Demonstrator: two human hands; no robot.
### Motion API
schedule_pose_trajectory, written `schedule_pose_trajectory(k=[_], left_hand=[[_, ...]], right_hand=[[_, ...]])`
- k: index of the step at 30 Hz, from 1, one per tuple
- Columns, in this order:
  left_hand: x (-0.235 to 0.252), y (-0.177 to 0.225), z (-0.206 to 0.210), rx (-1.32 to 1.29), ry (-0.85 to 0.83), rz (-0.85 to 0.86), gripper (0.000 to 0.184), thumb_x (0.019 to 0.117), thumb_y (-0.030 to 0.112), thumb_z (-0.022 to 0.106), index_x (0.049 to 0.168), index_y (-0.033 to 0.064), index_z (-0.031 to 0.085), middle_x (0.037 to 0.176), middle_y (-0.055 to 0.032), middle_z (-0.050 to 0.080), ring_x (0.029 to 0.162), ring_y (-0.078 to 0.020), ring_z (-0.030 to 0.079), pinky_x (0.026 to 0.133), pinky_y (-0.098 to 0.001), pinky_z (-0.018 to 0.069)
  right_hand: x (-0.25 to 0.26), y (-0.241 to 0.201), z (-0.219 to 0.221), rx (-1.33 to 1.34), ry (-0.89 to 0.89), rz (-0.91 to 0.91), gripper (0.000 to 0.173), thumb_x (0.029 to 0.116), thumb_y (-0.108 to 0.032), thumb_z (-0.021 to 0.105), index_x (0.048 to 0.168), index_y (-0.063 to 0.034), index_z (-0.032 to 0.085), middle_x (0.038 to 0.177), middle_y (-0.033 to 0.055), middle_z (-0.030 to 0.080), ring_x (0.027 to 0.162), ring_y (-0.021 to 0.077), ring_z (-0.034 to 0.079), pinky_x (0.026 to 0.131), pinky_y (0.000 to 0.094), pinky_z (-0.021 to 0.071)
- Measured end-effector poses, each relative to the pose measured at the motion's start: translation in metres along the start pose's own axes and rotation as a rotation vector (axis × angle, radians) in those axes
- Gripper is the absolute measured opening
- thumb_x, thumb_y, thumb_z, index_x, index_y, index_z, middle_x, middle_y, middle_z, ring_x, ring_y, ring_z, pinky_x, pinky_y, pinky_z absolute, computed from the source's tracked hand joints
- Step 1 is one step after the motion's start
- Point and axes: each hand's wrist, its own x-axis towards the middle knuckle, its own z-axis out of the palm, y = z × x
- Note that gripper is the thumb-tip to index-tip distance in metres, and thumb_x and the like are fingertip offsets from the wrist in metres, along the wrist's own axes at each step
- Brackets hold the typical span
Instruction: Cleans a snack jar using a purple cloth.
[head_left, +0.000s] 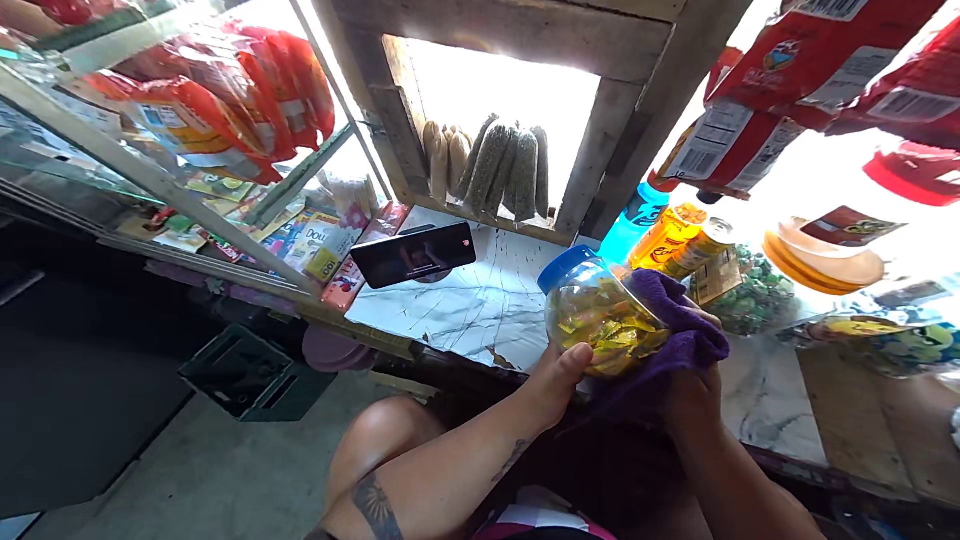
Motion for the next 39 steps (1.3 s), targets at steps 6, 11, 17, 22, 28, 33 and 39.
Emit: schedule_pose_trajectory(k=[6, 11, 17, 22, 28, 33, 39], left_hand=[[0.002, 0.002, -0.005, -0.031, -0.005, 0.088, 0.079, 0.0798, 0.072, 0.067, 0.126, 0.0094, 0.053, 0.112, 0.0020, 0.072, 0.108, -0.0098, 0.068, 0.096, -0.0325, 0.0558], [0.005, 0.002, -0.006, -0.109, 0.006, 0.112, 0.075, 0.0783, 0.074, 0.066, 0.122, 0.0134, 0.060, 0.111, 0.0014, 0.072, 0.108, -0.0120, 0.069, 0.096, -0.0346, 0.0558], [0.008, 0.006, -0.005, -0.167, 0.072, 0.049, 0.085, 0.0704, 0.078, 0.070, 0.122, 0.0113, 0.057, 0.108, -0.0020, 0.072, 0.103, -0.0152, 0.070, 0.091, -0.0359, 0.0584], [0.007, 0.012, -0.001, -0.197, 0.115, -0.097, 0.105, 0.0596, 0.087, 0.069, 0.128, 0.0093, 0.054, 0.110, -0.0054, 0.071, 0.103, -0.0191, 0.070, 0.088, -0.0391, 0.0596], [0.003, 0.019, 0.000, -0.208, 0.104, -0.143, 0.100, 0.0699, 0.089, 0.057, 0.130, 0.0098, 0.052, 0.111, -0.0051, 0.071, 0.104, -0.0186, 0.070, 0.088, -0.0382, 0.0594], [0.000, 0.019, 0.002, -0.231, 0.092, -0.125, 0.095, 0.0725, 0.087, 0.058, 0.128, 0.0094, 0.055, 0.110, -0.0048, 0.071, 0.105, -0.0168, 0.069, 0.092, -0.0365, 0.0579], [-0.002, 0.021, -0.001, -0.263, 0.018, -0.142, 0.102, 0.0624, 0.087, 0.067, 0.129, 0.0103, 0.054, 0.112, -0.0072, 0.071, 0.105, -0.0202, 0.070, 0.089, -0.0388, 0.0590]], right_hand=[[0.006, 0.003, -0.002, -0.033, -0.096, -0.083, 0.024, 0.1038, -0.030, 0.055, 0.126, -0.0356, 0.062, 0.142, -0.0129, 0.055, 0.136, 0.0069, 0.047, 0.116, 0.0307, 0.0388], [0.014, 0.001, -0.010, -0.122, -0.194, -0.177, 0.029, 0.1031, -0.024, 0.058, 0.130, -0.0352, 0.063, 0.143, -0.0114, 0.055, 0.138, 0.0077, 0.046, 0.117, 0.0307, 0.0378], [0.016, -0.004, -0.012, -0.160, -0.223, -0.210, 0.028, 0.1006, -0.022, 0.062, 0.125, -0.0351, 0.066, 0.143, -0.0127, 0.055, 0.138, 0.0062, 0.046, 0.116, 0.0274, 0.0391], [0.018, -0.011, -0.014, -0.215, -0.272, -0.271, 0.022, 0.1007, -0.024, 0.061, 0.121, -0.0310, 0.066, 0.143, -0.0115, 0.055, 0.138, 0.0072, 0.046, 0.115, 0.0277, 0.0399], [0.012, -0.008, -0.008, -0.343, -0.299, -0.330, 0.052, 0.0903, -0.036, 0.076, 0.137, -0.0344, 0.052, 0.153, -0.0106, 0.042, 0.144, 0.0058, 0.037, 0.119, 0.0280, 0.0355], [-0.001, -0.004, 0.004, -0.474, -0.216, -0.327, 0.078, 0.0803, -0.049, 0.082, 0.143, -0.0309, 0.038, 0.155, -0.0034, 0.037, 0.148, 0.0073, 0.030, 0.122, 0.0297, 0.0265], [0.003, -0.014, -0.001, -0.398, -0.204, -0.371, 0.045, 0.0938, -0.037, 0.071, 0.135, -0.0301, 0.056, 0.147, -0.0098, 0.048, 0.139, 0.0031, 0.042, 0.115, 0.0236, 0.0373]])
